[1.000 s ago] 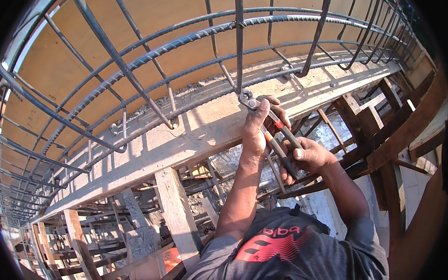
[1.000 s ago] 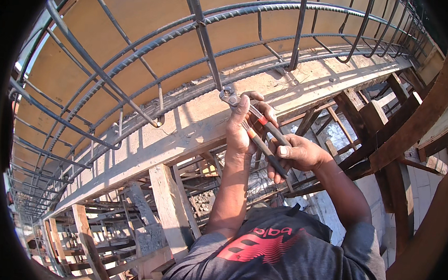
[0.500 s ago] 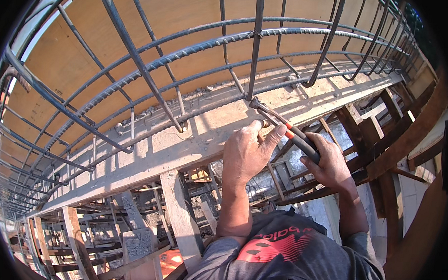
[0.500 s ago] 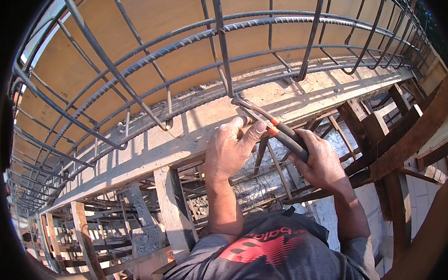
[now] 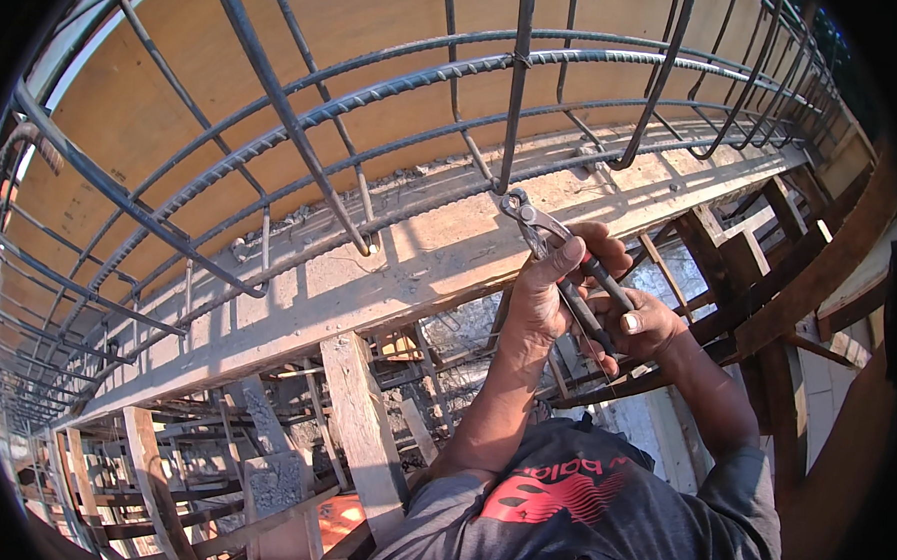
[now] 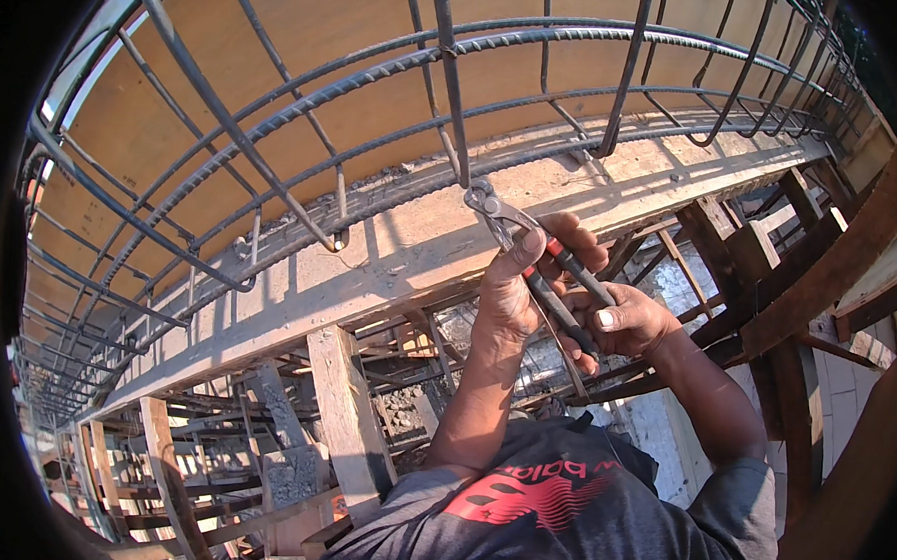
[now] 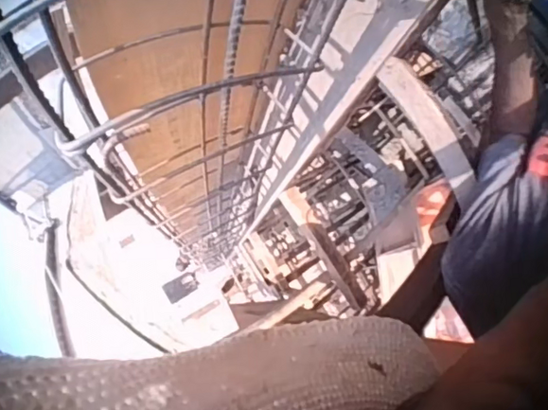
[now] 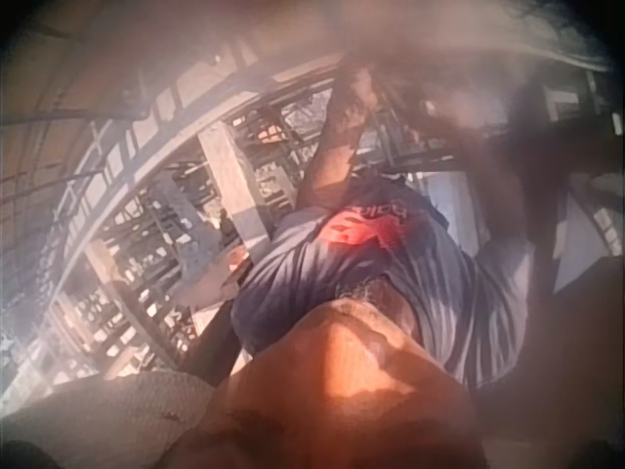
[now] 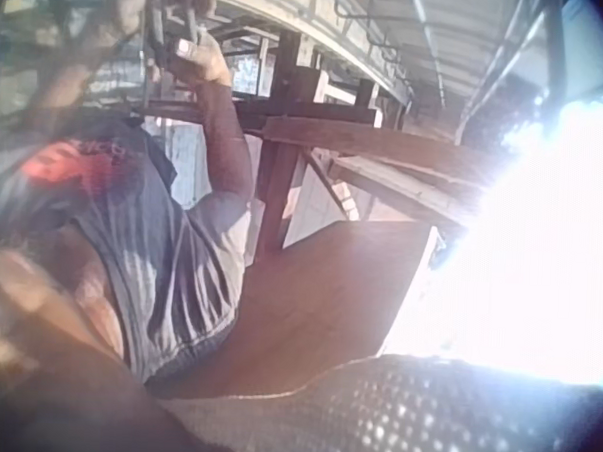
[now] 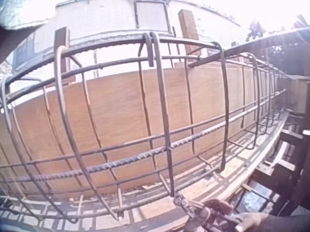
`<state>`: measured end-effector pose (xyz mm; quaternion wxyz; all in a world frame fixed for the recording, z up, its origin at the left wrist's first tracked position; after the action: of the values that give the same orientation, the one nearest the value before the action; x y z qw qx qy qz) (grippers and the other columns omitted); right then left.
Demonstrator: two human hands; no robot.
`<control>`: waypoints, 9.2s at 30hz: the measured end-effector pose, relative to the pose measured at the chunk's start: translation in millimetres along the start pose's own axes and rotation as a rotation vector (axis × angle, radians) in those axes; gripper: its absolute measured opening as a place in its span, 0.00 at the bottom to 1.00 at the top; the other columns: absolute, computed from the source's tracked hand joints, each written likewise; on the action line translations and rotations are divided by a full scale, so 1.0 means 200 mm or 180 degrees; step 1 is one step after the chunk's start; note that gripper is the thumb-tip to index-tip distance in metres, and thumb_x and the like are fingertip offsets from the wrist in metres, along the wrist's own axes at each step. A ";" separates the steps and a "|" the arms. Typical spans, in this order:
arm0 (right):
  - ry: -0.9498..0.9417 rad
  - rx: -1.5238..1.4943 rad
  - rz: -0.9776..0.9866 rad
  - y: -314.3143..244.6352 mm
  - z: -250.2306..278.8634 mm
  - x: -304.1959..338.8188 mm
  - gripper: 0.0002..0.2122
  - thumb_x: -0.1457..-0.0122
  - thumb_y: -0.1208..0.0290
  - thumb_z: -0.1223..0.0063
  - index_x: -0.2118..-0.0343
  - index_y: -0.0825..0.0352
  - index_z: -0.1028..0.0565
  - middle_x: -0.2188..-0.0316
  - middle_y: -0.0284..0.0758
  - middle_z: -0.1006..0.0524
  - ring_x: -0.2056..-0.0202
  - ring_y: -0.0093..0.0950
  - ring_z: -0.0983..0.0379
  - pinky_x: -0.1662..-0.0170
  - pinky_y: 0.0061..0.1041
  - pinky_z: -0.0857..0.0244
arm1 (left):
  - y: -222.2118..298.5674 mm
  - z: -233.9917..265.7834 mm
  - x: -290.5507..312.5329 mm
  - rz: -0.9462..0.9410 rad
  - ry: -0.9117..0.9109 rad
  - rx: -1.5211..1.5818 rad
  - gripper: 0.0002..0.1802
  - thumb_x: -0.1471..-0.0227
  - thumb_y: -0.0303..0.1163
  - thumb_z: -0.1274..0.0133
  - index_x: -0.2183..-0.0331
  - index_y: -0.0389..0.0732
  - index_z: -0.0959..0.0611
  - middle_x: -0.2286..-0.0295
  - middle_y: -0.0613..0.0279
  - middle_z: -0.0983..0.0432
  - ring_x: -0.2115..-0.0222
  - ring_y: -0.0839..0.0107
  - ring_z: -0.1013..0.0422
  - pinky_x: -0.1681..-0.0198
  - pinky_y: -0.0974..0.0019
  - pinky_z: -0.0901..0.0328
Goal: The person secures horizontal reinforcement bars to vertical supports by hand using wire, then tightens and trims the wire with pliers.
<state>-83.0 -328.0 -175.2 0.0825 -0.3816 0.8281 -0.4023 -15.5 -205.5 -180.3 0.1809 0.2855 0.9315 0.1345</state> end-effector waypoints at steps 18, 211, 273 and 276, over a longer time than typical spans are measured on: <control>0.2924 0.4556 0.0730 -0.07 -0.03 -0.04 0.16 0.50 0.68 0.34 0.63 0.72 0.24 0.74 0.49 0.22 0.68 0.50 0.23 0.63 0.41 0.31 | -0.02 -0.03 -0.06 -0.0759 0.1287 -0.0742 0.17 0.46 0.41 0.36 0.63 0.40 0.23 0.71 0.62 0.22 0.75 0.73 0.25 0.71 0.72 0.30; -0.0997 0.1111 0.1796 -1.38 -1.01 -0.60 0.17 0.38 0.72 0.42 0.47 0.66 0.30 0.80 0.17 0.39 0.85 0.10 0.51 0.83 0.14 0.58 | 1.20 -1.78 -0.38 -0.4450 -0.1211 -0.6611 0.23 0.36 0.45 0.52 0.69 0.35 0.15 0.79 0.64 0.23 0.78 0.78 0.33 0.73 0.74 0.41; 0.2497 0.8721 0.4457 -1.53 -1.33 0.03 0.12 0.44 0.74 0.42 0.57 0.70 0.23 0.67 0.43 0.23 0.66 0.34 0.24 0.63 0.32 0.31 | 0.94 -1.26 -0.50 -0.6218 0.1054 -0.4370 0.11 0.45 0.23 0.39 0.60 0.27 0.15 0.80 0.66 0.22 0.82 0.86 0.34 0.80 0.80 0.42; 0.2500 0.8772 0.4580 -1.53 -1.36 0.02 0.13 0.45 0.74 0.41 0.57 0.69 0.23 0.66 0.43 0.23 0.64 0.35 0.24 0.62 0.32 0.31 | 0.92 -1.28 -0.51 -0.6242 0.0955 -0.4278 0.11 0.45 0.23 0.39 0.60 0.26 0.15 0.81 0.68 0.24 0.82 0.87 0.36 0.80 0.79 0.43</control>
<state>-33.5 -285.0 228.2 -0.3028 -0.5531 0.1811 0.7547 47.1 -154.9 141.1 0.2090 -0.7162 0.5076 0.4309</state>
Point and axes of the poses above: each hand's wrist, its own x-axis away from the middle knuckle, its own z-axis out of the back of the hand, y = z × x, the point moved 4 cm from there along -x, towards the middle knuckle
